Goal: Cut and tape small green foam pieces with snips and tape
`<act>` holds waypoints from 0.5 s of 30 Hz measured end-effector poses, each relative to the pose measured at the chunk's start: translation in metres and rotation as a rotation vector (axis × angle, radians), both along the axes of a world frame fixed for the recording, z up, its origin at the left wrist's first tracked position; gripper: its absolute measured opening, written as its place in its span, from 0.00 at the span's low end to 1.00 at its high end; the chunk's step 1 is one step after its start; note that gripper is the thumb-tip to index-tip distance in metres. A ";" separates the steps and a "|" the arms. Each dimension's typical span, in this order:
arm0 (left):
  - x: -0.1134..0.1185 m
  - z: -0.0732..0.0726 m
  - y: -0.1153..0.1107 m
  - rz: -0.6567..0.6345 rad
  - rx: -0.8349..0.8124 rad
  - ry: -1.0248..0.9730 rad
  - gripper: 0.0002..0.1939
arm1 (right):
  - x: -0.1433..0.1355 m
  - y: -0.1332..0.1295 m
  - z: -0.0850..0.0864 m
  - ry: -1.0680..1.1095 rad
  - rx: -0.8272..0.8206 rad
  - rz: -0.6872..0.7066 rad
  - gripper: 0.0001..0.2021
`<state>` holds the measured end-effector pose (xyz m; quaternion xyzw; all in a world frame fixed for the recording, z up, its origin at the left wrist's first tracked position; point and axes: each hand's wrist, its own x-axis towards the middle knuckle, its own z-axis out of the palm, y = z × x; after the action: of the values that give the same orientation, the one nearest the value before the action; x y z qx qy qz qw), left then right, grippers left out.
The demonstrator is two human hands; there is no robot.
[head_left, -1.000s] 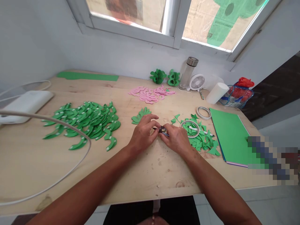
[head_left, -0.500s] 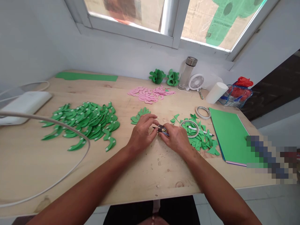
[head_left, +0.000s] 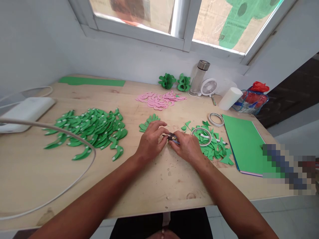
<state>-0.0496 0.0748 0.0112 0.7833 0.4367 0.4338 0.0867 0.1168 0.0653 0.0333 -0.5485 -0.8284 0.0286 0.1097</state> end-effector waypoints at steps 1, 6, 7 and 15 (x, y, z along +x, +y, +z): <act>0.000 0.000 0.000 0.002 0.007 0.014 0.06 | 0.000 0.000 0.000 0.001 0.001 0.001 0.10; 0.000 0.001 0.000 0.009 0.020 0.044 0.06 | 0.000 0.000 0.000 -0.010 -0.004 -0.003 0.10; 0.000 0.001 0.000 0.011 0.025 0.046 0.06 | 0.000 0.000 0.000 -0.015 -0.008 -0.005 0.10; -0.001 0.001 0.001 0.026 0.072 0.084 0.06 | -0.001 -0.001 0.002 -0.022 -0.048 -0.003 0.11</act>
<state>-0.0508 0.0759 0.0127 0.7977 0.4345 0.4169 0.0344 0.1162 0.0647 0.0357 -0.5526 -0.8278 0.0424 0.0875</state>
